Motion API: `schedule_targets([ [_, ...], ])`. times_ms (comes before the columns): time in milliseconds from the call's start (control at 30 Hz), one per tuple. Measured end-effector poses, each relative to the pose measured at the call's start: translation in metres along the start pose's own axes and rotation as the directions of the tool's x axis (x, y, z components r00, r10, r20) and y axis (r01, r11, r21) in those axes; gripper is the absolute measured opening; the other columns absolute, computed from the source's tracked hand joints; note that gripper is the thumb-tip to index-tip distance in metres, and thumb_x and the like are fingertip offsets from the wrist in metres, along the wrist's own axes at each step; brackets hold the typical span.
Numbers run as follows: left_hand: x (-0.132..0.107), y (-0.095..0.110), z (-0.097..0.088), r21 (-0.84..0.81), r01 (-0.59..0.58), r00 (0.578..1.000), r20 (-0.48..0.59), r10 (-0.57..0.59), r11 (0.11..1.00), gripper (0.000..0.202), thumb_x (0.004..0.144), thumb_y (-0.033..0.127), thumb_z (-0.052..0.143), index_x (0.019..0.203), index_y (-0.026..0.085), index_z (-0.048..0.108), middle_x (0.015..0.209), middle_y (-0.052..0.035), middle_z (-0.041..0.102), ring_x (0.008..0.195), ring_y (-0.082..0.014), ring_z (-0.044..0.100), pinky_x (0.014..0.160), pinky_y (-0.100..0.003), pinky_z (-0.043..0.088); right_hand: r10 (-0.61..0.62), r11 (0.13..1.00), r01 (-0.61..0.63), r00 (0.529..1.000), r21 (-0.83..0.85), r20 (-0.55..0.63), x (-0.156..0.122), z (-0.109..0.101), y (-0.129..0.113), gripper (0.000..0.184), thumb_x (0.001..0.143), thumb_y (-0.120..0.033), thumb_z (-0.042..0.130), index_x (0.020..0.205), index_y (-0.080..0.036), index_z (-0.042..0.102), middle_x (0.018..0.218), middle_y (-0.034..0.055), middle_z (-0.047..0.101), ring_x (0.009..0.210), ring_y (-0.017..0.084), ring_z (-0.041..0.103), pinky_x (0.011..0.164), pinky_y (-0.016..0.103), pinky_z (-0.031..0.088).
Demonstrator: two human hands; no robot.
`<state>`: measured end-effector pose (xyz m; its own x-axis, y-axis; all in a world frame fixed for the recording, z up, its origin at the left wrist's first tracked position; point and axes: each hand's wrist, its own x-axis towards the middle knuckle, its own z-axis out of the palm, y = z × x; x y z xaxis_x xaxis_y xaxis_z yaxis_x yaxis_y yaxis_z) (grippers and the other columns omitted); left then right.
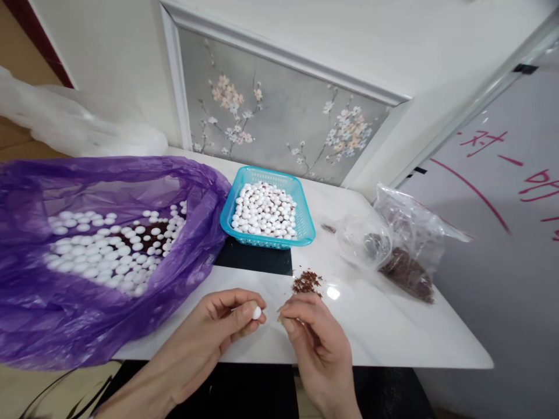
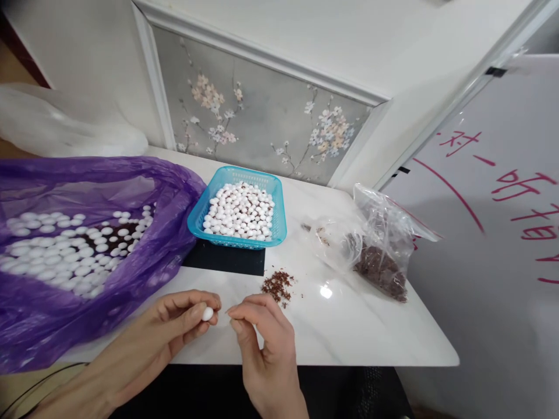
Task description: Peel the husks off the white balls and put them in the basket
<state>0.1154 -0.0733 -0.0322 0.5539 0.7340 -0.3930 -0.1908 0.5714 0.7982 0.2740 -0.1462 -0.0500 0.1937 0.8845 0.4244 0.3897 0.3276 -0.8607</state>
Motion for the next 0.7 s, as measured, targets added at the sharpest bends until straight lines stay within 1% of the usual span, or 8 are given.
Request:
schedule_targets([
  [67,0.001,-0.001,-0.001,-0.002,0.022,1.000,-0.019,-0.022,1.000,0.011,0.071,0.030,0.074,0.076,0.020,0.075,0.078,-0.0010,0.066,0.078,-0.0115,0.058,0.074,-0.015,0.049,0.043,0.999,-0.043,0.998,-0.014,-0.042,-0.003,-0.007,0.004,0.014,0.088,-0.013,0.052,0.089,-0.024,0.061,0.084,0.0013,0.059,0.078,0.014,0.058,0.070,0.026,0.048],
  [133,0.002,-0.003,-0.002,0.003,0.044,0.998,-0.038,-0.044,0.999,0.011,0.071,0.030,0.075,0.075,0.020,0.075,0.080,-0.0016,0.066,0.079,-0.0120,0.058,0.075,-0.015,0.050,0.117,0.993,-0.118,0.987,-0.006,-0.109,-0.008,-0.017,0.009,0.010,0.089,-0.017,0.052,0.089,-0.022,0.060,0.081,0.0017,0.061,0.071,0.014,0.059,0.066,0.026,0.049],
  [233,0.003,-0.006,-0.004,0.020,0.060,0.996,-0.062,-0.059,0.998,0.010,0.072,0.030,0.074,0.076,0.021,0.075,0.084,-0.0022,0.068,0.080,-0.0128,0.060,0.074,-0.015,0.051,0.258,0.964,-0.264,0.934,0.007,-0.248,-0.016,-0.030,0.014,0.007,0.087,-0.024,0.055,0.089,-0.021,0.061,0.076,0.0021,0.064,0.065,0.014,0.060,0.062,0.025,0.051],
  [300,0.004,-0.008,-0.006,0.032,0.069,0.995,-0.070,-0.067,0.997,0.010,0.073,0.031,0.073,0.078,0.022,0.075,0.085,-0.0022,0.069,0.081,-0.0131,0.061,0.074,-0.015,0.051,0.299,0.947,-0.320,0.892,-0.006,-0.340,-0.021,-0.037,0.017,0.007,0.083,-0.027,0.061,0.084,-0.020,0.063,0.073,0.0020,0.064,0.066,0.015,0.060,0.061,0.024,0.051],
  [367,0.006,-0.010,-0.008,0.044,0.079,0.994,-0.081,-0.075,0.996,0.011,0.073,0.032,0.073,0.079,0.023,0.075,0.086,-0.0018,0.070,0.082,-0.0133,0.061,0.075,-0.015,0.052,0.283,0.949,-0.314,0.882,-0.022,-0.377,-0.024,-0.041,0.019,0.006,0.079,-0.025,0.066,0.080,-0.020,0.064,0.075,0.0021,0.065,0.068,0.015,0.061,0.062,0.023,0.052],
  [467,0.007,-0.011,-0.010,0.055,0.083,0.991,-0.108,-0.077,0.995,0.012,0.072,0.034,0.074,0.079,0.024,0.075,0.088,-0.0016,0.070,0.082,-0.0138,0.062,0.074,-0.015,0.053,0.244,0.962,-0.270,0.900,-0.022,-0.362,-0.023,-0.041,0.021,0.005,0.077,-0.019,0.069,0.080,-0.021,0.065,0.078,0.0012,0.066,0.070,0.014,0.062,0.062,0.022,0.052],
  [567,0.008,-0.010,-0.010,0.051,0.084,0.986,-0.148,-0.076,0.995,0.013,0.069,0.034,0.076,0.078,0.025,0.076,0.089,-0.0020,0.071,0.084,-0.0156,0.063,0.075,-0.016,0.055,0.217,0.975,-0.221,0.901,0.032,-0.377,-0.018,-0.034,0.019,0.013,0.076,-0.013,0.068,0.083,-0.023,0.065,0.077,-0.0004,0.066,0.070,0.013,0.062,0.063,0.021,0.052],
  [700,0.011,-0.011,-0.010,0.046,0.087,0.978,-0.196,-0.076,0.995,0.015,0.063,0.033,0.080,0.074,0.024,0.076,0.090,-0.0030,0.072,0.084,-0.0188,0.065,0.073,-0.019,0.058,0.140,0.988,-0.098,0.893,0.117,-0.428,-0.009,-0.024,0.013,0.024,0.074,-0.005,0.067,0.088,-0.024,0.064,0.075,-0.0016,0.064,0.068,0.013,0.062,0.062,0.023,0.053],
])
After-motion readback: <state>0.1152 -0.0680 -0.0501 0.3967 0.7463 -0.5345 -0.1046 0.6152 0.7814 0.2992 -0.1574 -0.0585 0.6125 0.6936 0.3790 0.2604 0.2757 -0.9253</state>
